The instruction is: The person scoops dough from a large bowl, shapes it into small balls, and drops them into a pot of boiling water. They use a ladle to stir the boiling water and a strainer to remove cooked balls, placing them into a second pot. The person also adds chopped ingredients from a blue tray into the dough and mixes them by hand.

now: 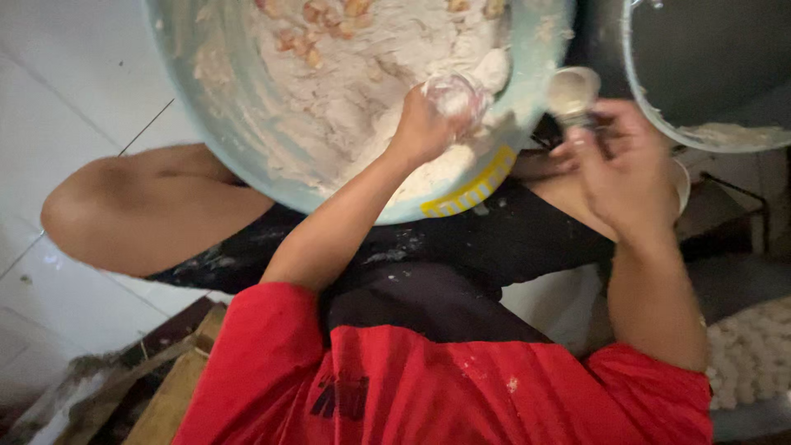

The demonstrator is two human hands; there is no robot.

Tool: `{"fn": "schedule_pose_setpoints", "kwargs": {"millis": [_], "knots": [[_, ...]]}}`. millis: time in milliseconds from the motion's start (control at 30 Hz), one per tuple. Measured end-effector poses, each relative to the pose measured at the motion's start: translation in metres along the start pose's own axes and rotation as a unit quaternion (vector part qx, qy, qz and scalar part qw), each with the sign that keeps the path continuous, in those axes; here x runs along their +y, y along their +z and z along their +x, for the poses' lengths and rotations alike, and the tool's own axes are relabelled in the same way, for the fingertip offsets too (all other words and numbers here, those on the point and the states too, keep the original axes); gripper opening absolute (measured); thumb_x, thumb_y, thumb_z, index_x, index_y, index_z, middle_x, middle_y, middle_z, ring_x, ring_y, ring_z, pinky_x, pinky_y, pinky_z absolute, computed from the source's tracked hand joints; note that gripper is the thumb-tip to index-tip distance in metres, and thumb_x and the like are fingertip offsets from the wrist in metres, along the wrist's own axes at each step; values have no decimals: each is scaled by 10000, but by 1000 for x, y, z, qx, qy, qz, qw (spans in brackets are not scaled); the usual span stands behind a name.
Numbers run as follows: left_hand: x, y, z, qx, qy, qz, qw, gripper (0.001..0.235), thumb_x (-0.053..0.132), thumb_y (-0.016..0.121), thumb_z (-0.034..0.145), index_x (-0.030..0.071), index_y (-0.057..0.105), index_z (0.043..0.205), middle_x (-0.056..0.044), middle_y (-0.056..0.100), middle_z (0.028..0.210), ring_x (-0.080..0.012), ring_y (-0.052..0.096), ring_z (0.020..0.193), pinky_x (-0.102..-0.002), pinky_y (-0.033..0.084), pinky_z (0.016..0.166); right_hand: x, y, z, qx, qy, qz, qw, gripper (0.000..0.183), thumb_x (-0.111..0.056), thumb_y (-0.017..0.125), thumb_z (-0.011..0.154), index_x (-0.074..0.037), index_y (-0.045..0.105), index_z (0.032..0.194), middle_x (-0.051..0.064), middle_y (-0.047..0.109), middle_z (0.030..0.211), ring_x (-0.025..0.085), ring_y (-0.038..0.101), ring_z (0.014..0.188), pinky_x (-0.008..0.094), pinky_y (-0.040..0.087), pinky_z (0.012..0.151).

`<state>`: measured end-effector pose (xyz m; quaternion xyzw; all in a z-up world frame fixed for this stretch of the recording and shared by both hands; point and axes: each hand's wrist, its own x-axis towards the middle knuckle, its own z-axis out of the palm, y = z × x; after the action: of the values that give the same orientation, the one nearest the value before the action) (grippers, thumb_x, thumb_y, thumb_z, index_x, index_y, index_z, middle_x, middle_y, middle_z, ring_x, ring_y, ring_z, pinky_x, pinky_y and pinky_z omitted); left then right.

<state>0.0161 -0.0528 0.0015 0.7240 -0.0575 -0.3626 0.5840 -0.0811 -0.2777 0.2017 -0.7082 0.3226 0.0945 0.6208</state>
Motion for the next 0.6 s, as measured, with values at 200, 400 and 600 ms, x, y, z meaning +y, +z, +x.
{"fn": "schedule_pose_setpoints", "kwargs": {"millis": [200, 400, 600], "knots": [[92, -6, -21, 15, 207, 117, 971, 393, 227, 876, 774, 88, 673, 1080, -125, 731, 951, -324, 724, 836, -379, 583, 749, -16, 36, -6, -59, 30, -67, 996, 490, -57, 587, 1060, -50, 480, 1538, 58, 655, 1092, 86, 633, 834, 236, 540, 697], [95, 1, -27, -4, 176, 172, 969, 339, 246, 883, 753, 97, 694, 991, -146, 736, 855, -347, 730, 804, -411, 578, 707, -23, 46, -7, -109, -11, -107, 988, 555, -44, 567, 1046, -97, 432, 1582, 50, 659, 1135, 79, 604, 816, 246, 538, 701], [80, -1, -28, -14, 148, 199, 969, 381, 258, 899, 680, 31, 706, 917, -210, 719, 873, -412, 703, 835, -475, 561, 737, 11, 50, 10, -187, 37, 50, 980, 489, -53, 516, 1081, -43, 464, 1568, 19, 636, 1090, 67, 551, 799, 222, 484, 659]]}}
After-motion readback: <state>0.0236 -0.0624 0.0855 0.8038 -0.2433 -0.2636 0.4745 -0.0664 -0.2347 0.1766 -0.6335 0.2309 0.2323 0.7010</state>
